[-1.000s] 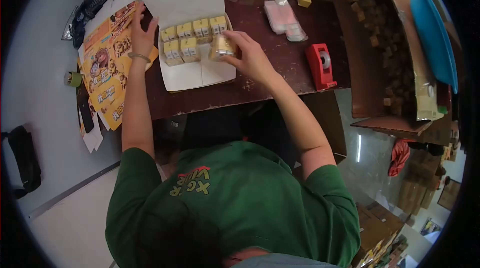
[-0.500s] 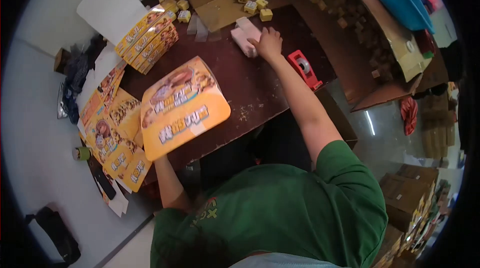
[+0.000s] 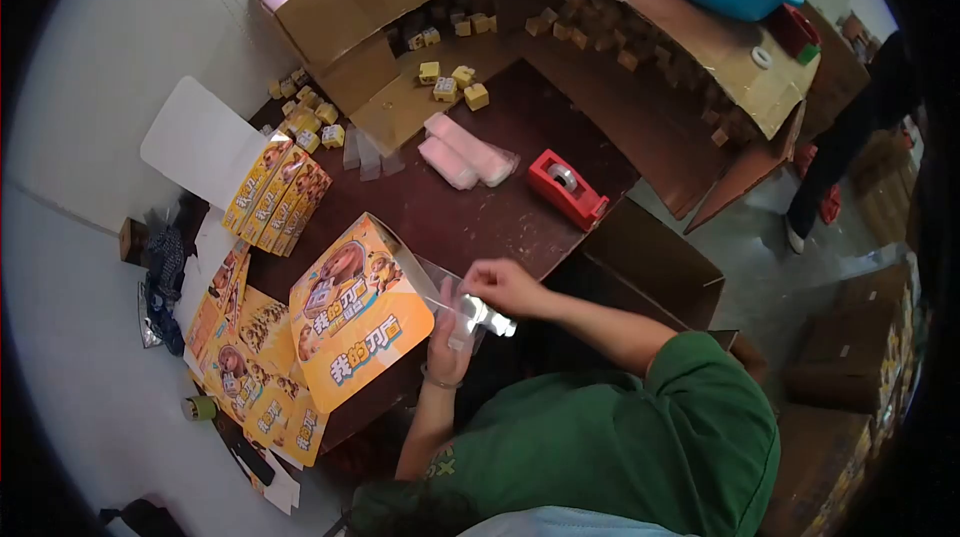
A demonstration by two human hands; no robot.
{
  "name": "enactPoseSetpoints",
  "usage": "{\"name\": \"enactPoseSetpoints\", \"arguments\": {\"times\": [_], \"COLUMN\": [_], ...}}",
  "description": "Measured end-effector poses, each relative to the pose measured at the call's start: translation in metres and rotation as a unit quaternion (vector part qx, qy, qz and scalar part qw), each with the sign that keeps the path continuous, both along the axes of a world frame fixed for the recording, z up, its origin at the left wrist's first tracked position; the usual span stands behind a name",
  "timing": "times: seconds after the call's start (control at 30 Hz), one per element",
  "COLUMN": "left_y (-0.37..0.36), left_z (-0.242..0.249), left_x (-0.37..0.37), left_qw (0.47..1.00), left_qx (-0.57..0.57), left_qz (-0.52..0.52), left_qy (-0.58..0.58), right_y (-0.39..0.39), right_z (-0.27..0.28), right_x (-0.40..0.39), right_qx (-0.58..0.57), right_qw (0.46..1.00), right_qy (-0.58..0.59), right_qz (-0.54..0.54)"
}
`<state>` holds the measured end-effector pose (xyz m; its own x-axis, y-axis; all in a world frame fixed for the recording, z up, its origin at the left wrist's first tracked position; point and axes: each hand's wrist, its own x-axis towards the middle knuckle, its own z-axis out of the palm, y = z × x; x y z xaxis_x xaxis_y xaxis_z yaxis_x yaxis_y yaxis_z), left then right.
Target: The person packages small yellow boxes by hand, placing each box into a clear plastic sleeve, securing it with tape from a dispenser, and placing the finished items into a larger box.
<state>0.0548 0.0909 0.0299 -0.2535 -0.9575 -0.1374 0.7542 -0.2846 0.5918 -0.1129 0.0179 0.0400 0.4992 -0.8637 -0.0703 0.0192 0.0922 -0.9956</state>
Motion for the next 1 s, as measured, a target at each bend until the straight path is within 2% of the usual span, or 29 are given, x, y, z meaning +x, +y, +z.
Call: {"name": "enactPoseSetpoints", "arguments": {"times": [0.03, 0.07, 0.1, 0.13, 0.17, 0.23, 0.27, 0.33, 0.37, 0.4, 0.43, 0.47, 0.57, 0.6, 0.67, 0.7, 0.77, 0.8, 0.83, 0.87, 0.9, 0.93, 1.0], "left_y": [-0.008, -0.011, -0.012, -0.01, -0.011, -0.01, -0.008, -0.002, 0.0, 0.003, 0.007, 0.012, 0.026, 0.029, 0.03, 0.028, 0.025, 0.018, 0.013, 0.009, 0.011, 0.012, 0.012], "left_z": [0.014, 0.027, 0.021, 0.025, 0.03, 0.021, 0.019, 0.024, 0.011, 0.002, -0.001, -0.001, -0.004, -0.005, -0.007, -0.002, -0.013, -0.018, -0.012, -0.006, 0.003, 0.007, 0.021], "left_x": [-0.001, -0.011, -0.015, -0.021, -0.024, -0.032, -0.034, -0.038, -0.036, -0.034, -0.034, -0.034, -0.036, -0.036, -0.039, -0.043, -0.041, -0.044, -0.043, -0.044, -0.042, -0.043, -0.045], "left_qw": [0.998, 0.995, 0.993, 0.987, 0.969, 0.939, 0.922, 0.925, 0.921, 0.916, 0.919, 0.923, 0.93, 0.93, 0.928, 0.919, 0.926, 0.929, 0.933, 0.935, 0.949, 0.952, 0.949], "left_qx": [0.011, 0.033, 0.015, 0.008, -0.008, -0.035, -0.049, -0.016, -0.015, -0.015, -0.013, -0.001, 0.01, 0.031, 0.069, 0.055, 0.065, 0.071, 0.076, 0.067, 0.064, 0.076, 0.086], "left_qz": [-0.057, -0.086, -0.115, -0.16, -0.248, -0.341, -0.381, -0.375, -0.38, -0.385, -0.377, -0.37, -0.361, -0.355, -0.346, -0.343, -0.324, -0.309, -0.309, -0.315, -0.299, -0.286, -0.279], "left_qy": [0.025, 0.048, -0.008, 0.013, -0.011, 0.027, 0.043, 0.063, 0.088, 0.113, 0.116, 0.108, 0.073, 0.087, 0.117, 0.185, 0.182, 0.194, 0.166, 0.146, 0.077, 0.075, 0.121], "right_y": [0.025, 0.034, 0.035, 0.035, 0.035, 0.036, 0.037, 0.034, 0.035, 0.04, 0.043, 0.038, 0.038, 0.039, 0.041, 0.041, 0.031, 0.026, 0.026, 0.027, 0.023, 0.027, 0.036], "right_z": [0.005, 0.015, 0.029, 0.042, 0.051, 0.044, 0.045, 0.05, 0.054, 0.048, 0.042, 0.039, 0.047, 0.04, 0.033, 0.031, 0.014, 0.015, 0.011, 0.014, 0.017, 0.019, 0.037], "right_x": [-0.001, -0.019, -0.029, -0.038, -0.049, -0.061, -0.068, -0.086, -0.087, -0.087, -0.086, -0.087, -0.083, -0.081, -0.08, -0.08, -0.088, -0.093, -0.091, -0.089, -0.086, -0.085, -0.079], "right_qx": [-0.066, -0.161, -0.286, -0.403, -0.44, -0.456, -0.41, -0.274, -0.25, -0.114, 0.029, -0.04, -0.133, -0.28, -0.117, -0.032, 0.115, 0.097, 0.108, 0.126, -0.047, -0.214, -0.294], "right_qw": [0.99, 0.949, 0.9, 0.831, 0.822, 0.842, 0.875, 0.945, 0.96, 0.993, 0.997, 0.998, 0.986, 0.942, 0.984, 0.994, 0.986, 0.989, 0.984, 0.982, 0.998, 0.963, 0.936], "right_qy": [0.06, 0.25, 0.282, 0.307, 0.317, 0.283, 0.252, 0.172, 0.12, 0.024, -0.068, -0.05, 0.1, 0.182, 0.131, 0.106, -0.105, -0.091, -0.139, -0.138, 0.003, 0.15, 0.188], "right_qz": [-0.109, -0.1, -0.168, -0.228, -0.172, -0.063, -0.05, 0.048, 0.034, 0.011, -0.012, -0.029, 0.02, 0.02, 0.024, 0.024, 0.056, 0.058, 0.033, 0.012, -0.032, -0.062, -0.041]}}
